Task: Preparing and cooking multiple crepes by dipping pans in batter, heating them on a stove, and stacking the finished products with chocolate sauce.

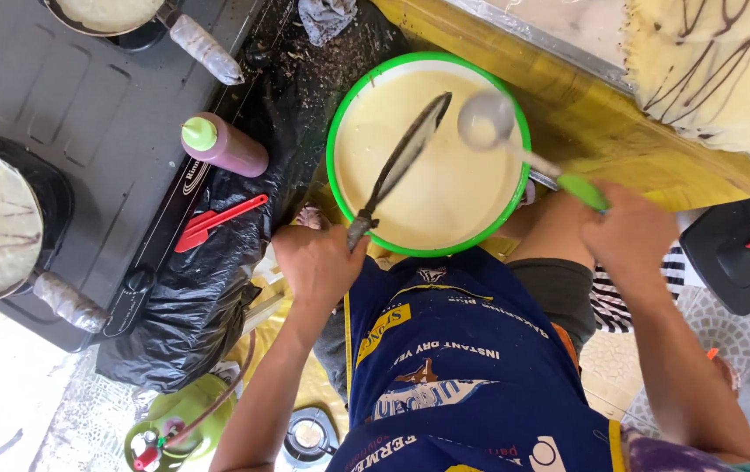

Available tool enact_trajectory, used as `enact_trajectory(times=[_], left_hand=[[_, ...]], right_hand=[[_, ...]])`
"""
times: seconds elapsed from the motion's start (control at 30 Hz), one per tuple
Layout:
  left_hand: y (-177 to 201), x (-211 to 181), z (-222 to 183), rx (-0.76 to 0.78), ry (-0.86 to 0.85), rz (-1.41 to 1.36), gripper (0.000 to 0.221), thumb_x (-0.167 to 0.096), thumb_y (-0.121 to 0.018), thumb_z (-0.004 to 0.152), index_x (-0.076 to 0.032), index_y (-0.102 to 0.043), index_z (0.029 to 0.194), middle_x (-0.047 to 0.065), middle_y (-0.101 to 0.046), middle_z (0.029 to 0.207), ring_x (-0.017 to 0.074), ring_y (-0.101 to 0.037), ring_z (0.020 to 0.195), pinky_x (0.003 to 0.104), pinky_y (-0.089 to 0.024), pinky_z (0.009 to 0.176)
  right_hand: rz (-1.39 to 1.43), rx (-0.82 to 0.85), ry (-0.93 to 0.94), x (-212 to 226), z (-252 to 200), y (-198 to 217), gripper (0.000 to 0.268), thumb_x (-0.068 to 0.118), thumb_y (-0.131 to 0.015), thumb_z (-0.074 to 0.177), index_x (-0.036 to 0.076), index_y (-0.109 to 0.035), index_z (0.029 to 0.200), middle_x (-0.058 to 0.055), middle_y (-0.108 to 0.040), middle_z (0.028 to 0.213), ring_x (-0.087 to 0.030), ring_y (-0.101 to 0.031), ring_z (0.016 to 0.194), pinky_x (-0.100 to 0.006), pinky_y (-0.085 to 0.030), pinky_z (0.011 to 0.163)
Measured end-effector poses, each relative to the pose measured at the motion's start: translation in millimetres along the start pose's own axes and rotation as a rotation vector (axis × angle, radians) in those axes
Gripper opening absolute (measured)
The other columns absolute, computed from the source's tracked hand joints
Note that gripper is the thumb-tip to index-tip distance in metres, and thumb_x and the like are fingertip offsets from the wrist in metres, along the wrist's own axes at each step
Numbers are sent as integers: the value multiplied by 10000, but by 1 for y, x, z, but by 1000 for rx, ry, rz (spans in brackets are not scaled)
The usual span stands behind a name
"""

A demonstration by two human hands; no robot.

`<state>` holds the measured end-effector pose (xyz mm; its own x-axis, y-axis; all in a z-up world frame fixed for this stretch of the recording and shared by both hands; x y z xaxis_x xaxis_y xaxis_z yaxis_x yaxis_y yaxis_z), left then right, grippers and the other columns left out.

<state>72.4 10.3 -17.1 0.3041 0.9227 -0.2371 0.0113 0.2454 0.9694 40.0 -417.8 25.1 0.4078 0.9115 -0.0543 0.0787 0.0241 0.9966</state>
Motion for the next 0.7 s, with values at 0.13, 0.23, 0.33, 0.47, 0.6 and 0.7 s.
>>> enact_trajectory(times=[0.13, 0.23, 0.33, 0.47, 0.6, 0.7], left_hand=[[66, -13, 0, -199, -67, 428, 492, -593, -637, 972, -199, -508, 706, -40, -422, 504, 163, -484, 390, 315, -378, 406], [115, -28, -3, -315, -107, 432, 457, -506, -661, 971, -185, -515, 681, -58, -397, 508, 125, -454, 371, 245, -410, 390], [125, -32, -9, -349, -126, 387, 421, -454, -694, 971, -189, -530, 688, -72, -399, 527, 103, -440, 390, 208, -422, 412], [87, -26, -18, -322, -51, 406, 431, -519, -719, 940, -218, -537, 691, -106, -416, 528, 53, -432, 407, 176, -403, 425], [26, -16, -21, -403, -60, 492, 484, -559, -687, 890, -201, -478, 642, -66, -387, 521, 115, -477, 394, 264, -418, 396], [27, -20, -20, -492, -83, 463, 438, -450, -641, 937, -154, -474, 659, -40, -414, 544, 128, -524, 445, 253, -479, 464]], right_hand=[[-23, 283, 24, 35, -12, -10, 514, 391, -453, 886, 191, -677, 1303, -171, -765, 1091, -448, -735, 998, -547, -547, 783], [-48, 377, 22, 57, -21, 7, 562, 453, -367, 966, 85, -716, 1209, -200, -775, 1075, -470, -744, 1006, -535, -537, 909], [-90, 269, 118, 40, -28, -32, 382, 390, -433, 975, 171, -733, 1060, -107, -735, 890, -371, -739, 864, -444, -533, 785], [-96, 181, 173, 34, -27, -69, 286, 384, -508, 958, 262, -764, 992, -37, -710, 733, -299, -741, 703, -396, -542, 625], [-66, 161, 214, 35, -36, -79, 317, 324, -524, 937, 286, -756, 1149, -54, -715, 742, -299, -737, 682, -384, -512, 592], [-71, 206, 253, 44, -42, -82, 335, 311, -503, 959, 192, -722, 1183, -86, -741, 739, -305, -747, 683, -393, -514, 628]])
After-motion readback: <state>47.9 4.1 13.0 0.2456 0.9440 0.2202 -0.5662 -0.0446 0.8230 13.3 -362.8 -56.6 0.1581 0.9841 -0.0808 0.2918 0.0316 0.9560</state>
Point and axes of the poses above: each hand's wrist, its own z-axis towards the middle knuckle, its own y-axis out of the back of the hand, x = y × z, the point moved 1 cm from there along z, towards the middle knuckle
